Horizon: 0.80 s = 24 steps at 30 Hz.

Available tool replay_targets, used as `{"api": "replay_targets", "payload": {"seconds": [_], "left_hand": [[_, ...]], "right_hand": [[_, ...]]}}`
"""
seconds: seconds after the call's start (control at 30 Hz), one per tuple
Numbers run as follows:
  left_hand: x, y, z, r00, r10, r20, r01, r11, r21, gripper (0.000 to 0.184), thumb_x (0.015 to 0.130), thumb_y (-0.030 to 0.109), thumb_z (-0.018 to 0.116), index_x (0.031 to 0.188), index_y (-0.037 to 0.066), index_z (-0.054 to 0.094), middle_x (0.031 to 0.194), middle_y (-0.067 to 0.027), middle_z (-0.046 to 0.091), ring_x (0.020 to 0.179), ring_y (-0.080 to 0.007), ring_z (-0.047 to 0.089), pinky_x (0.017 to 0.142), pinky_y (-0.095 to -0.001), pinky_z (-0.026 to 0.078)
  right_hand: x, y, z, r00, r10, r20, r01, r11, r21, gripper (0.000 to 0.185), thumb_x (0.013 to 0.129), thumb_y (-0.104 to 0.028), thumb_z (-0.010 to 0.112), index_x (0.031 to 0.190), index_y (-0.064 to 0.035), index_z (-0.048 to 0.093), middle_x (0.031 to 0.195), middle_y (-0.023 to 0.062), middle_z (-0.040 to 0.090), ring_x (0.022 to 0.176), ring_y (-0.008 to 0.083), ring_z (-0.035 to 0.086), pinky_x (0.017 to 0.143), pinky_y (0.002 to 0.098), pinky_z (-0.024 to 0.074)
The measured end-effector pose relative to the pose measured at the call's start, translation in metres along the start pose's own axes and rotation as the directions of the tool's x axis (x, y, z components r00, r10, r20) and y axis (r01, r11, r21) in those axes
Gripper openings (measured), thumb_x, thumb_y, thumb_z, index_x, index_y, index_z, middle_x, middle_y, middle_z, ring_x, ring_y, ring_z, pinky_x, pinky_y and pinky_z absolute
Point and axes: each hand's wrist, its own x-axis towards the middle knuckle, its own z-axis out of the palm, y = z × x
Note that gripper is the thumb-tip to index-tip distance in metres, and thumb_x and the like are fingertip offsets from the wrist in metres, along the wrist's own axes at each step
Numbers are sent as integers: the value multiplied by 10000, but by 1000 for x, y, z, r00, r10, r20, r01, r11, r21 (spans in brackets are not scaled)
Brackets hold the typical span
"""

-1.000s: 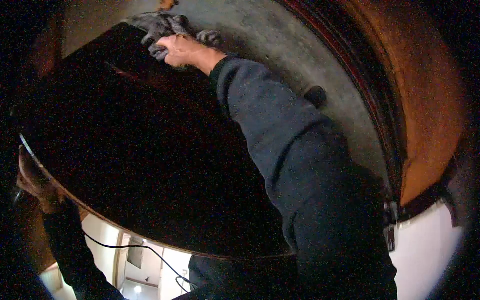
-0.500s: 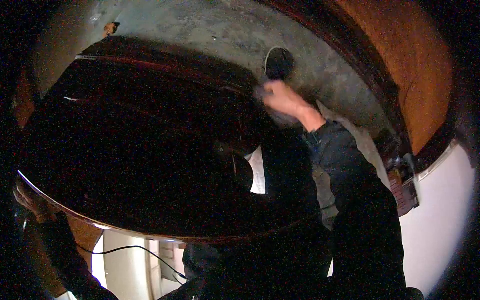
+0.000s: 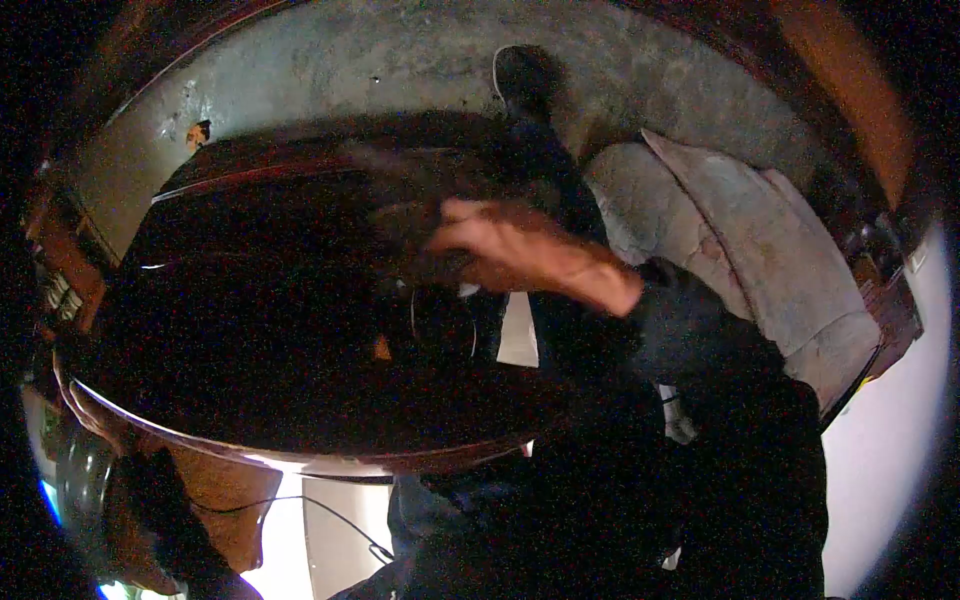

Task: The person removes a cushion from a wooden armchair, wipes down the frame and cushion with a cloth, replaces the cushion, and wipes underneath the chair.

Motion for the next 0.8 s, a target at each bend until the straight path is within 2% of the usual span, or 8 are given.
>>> {"api": "replay_targets", "payload": {"seconds": [0.07,0.13,0.17,0.3,0.43,0.67,0.77,0.8], "left_hand": [[10,9,0,998,66,3,-66,998,-14,536,1029,387,314,1361,-8,462,1381,-192,497,1255,-342,502,1079,-439,398],[5,8,6,887,-443,130,442,733,-517,527,1013,359,341,1354,-27,456,1307,-193,547,1208,-320,547,1047,-400,438],[3,10,8,866,-488,106,476,743,-470,524,1014,357,342,1353,-26,456,1307,-193,547,1208,-321,546,1046,-401,439],[8,24,19,962,-271,-5,262,934,-242,513,1016,350,345,1352,-21,456,1310,-196,545,1210,-323,545,1041,-405,443],[11,36,25,978,-207,-21,197,955,-221,501,1018,343,347,1350,-16,455,1313,-199,543,1211,-326,544,1036,-409,447],[10,33,27,984,-177,-30,166,962,-215,481,1021,330,352,1348,-7,455,1318,-205,539,1214,-330,542,1026,-416,454],[6,31,30,983,-179,-39,167,962,-216,472,1023,325,354,1347,-4,454,1320,-207,538,1215,-332,541,1023,-420,457],[4,30,31,982,-182,-38,170,961,-216,470,1023,323,355,1347,-2,454,1321,-208,537,1215,-333,541,1021,-421,458]], "right_hand": [[-16,-5,-12,996,78,36,-76,996,-56,408,697,-30,733,1099,-76,680,1014,92,610,933,294,628,778,377,510],[-13,-8,-18,991,33,-127,-28,999,40,273,765,-154,715,1037,-145,691,940,69,619,869,305,643,743,403,534],[-5,-9,-21,993,-29,-117,36,997,63,360,693,-19,711,1048,-77,690,1005,95,610,886,305,627,739,381,511],[28,13,44,927,-334,-170,343,939,24,330,688,-4,700,1009,-76,691,1006,105,610,885,319,626,732,400,512],[80,-30,10,840,-159,518,233,969,-81,228,760,-121,634,961,-17,662,951,173,621,844,344,643,652,433,514],[55,-18,43,976,-158,148,200,920,-338,165,830,-146,596,937,-121,719,850,159,578,757,308,589,596,405,479],[39,-23,15,987,-141,80,161,915,-371,162,811,-150,614,918,-35,651,846,127,545,783,308,545,642,410,468],[43,-31,0,978,-107,181,179,877,-447,138,801,-152,619,888,-56,669,858,128,548,787,315,562,638,420,482]]}}
